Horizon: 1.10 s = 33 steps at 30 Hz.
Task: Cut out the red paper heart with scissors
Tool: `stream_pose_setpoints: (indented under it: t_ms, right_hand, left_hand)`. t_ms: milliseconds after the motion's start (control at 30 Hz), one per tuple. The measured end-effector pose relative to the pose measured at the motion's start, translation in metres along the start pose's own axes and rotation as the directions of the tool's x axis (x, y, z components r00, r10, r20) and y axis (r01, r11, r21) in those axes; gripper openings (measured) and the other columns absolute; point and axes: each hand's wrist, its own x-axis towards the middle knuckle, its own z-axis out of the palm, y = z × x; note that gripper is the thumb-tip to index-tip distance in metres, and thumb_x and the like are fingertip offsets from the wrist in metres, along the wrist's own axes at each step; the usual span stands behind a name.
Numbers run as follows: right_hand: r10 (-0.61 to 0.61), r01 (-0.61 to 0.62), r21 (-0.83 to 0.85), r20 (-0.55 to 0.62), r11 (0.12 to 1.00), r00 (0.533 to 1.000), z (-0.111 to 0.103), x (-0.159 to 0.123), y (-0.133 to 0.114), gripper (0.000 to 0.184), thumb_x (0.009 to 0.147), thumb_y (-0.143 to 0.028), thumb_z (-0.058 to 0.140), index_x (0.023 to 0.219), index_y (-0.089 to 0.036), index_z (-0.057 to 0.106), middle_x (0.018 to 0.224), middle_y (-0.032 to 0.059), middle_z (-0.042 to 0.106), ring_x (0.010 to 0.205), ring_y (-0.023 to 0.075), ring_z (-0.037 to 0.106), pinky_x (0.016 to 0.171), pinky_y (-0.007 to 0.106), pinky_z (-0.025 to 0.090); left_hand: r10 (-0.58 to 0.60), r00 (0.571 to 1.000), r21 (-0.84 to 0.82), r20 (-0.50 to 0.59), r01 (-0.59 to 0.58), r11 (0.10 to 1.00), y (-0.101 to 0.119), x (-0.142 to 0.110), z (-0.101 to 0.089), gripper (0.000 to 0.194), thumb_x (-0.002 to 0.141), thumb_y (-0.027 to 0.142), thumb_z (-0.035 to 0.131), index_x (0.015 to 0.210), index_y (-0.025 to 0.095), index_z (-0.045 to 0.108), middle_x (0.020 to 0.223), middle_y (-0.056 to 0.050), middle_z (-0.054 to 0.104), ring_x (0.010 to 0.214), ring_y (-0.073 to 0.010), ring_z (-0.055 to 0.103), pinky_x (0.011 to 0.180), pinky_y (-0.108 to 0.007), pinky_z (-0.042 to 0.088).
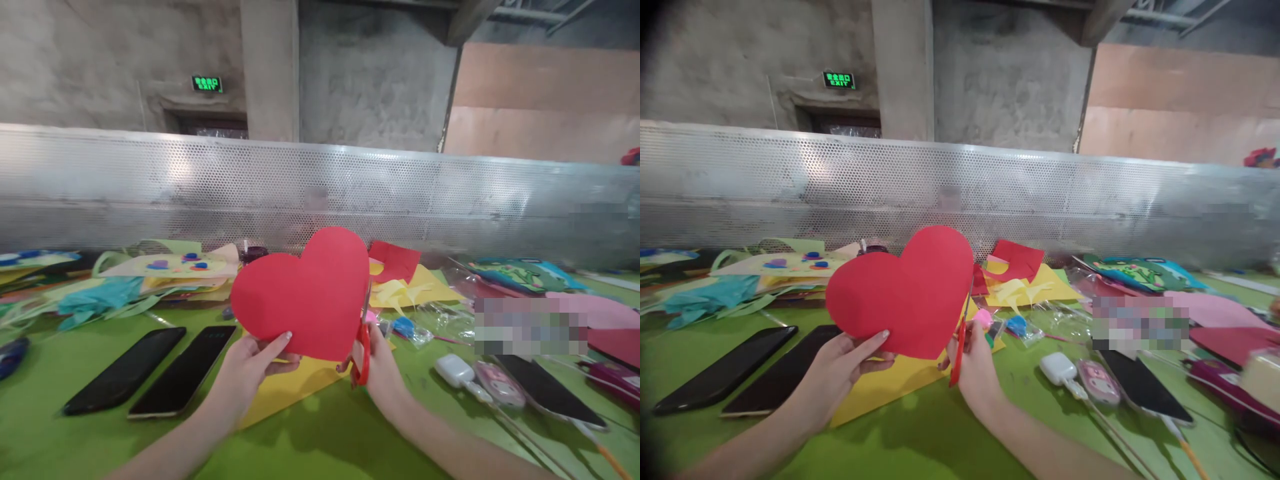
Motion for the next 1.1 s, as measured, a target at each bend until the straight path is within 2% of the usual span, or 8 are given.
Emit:
stream_pose_setpoints:
  t_ms: [267, 433, 733, 1100]
  right_hand:
    - [-0.031, 0.031, 0.020, -0.017, 0.999, 0.999, 0.0007, -0.0003, -0.0004, 0.034, 0.073, -0.042, 0.058, 0.083, -0.022, 0.032, 0.058, -0.0076, 0.051, 0.034, 0.0074, 0.042, 0.035, 0.021, 0.037]
    - [-0.020, 0.020, 0.035, -0.019, 0.999, 1.000, 0.0012, -0.0003, -0.0008, 0.033, 0.072, -0.040, 0.059, 0.084, -0.022, 0.033, 0.054, -0.0085, 0.050, 0.033, 0.0080, 0.041, 0.034, 0.022, 0.038]
    - [-0.051, 0.052, 0.040, -0.026, 0.998, 0.998, -0.0021, 0.0023, 0.0050, 0.037, 0.075, -0.049, 0.058, 0.087, -0.021, 0.037, 0.048, -0.0102, 0.043, 0.033, 0.0074, 0.039, 0.035, 0.020, 0.034]
    - [-0.047, 0.049, 0.045, -0.039, 0.998, 0.998, -0.0020, 0.0023, 0.0073, 0.036, 0.073, -0.044, 0.061, 0.086, -0.021, 0.036, 0.049, -0.0102, 0.043, 0.034, 0.0068, 0.038, 0.035, 0.020, 0.034]
  left_hand:
    - [-0.021, 0.999, 0.030, 0.041, 0.020, 0.999, -0.0048, -0.0020, -0.0009, 0.028, 0.062, 0.033, 0.075, 0.081, 0.014, 0.066, 0.070, -0.004, 0.068, 0.061, -0.0181, 0.065, 0.068, -0.031, 0.056]
    - [-0.021, 0.998, 0.018, 0.053, 0.020, 1.000, -0.0049, -0.0023, -0.0008, 0.030, 0.062, 0.031, 0.076, 0.085, 0.015, 0.065, 0.072, -0.001, 0.067, 0.059, -0.0151, 0.064, 0.066, -0.029, 0.057]
    - [-0.048, 0.996, 0.013, 0.074, 0.047, 0.999, -0.0068, -0.0020, -0.0009, 0.030, 0.063, 0.032, 0.076, 0.083, 0.014, 0.066, 0.072, -0.002, 0.069, 0.057, -0.0142, 0.064, 0.064, -0.028, 0.057]
    - [-0.057, 0.993, 0.009, 0.103, 0.056, 0.998, -0.0087, 0.0004, -0.0032, 0.027, 0.063, 0.031, 0.076, 0.083, 0.016, 0.068, 0.076, -0.003, 0.071, 0.059, -0.0150, 0.065, 0.065, -0.028, 0.057]
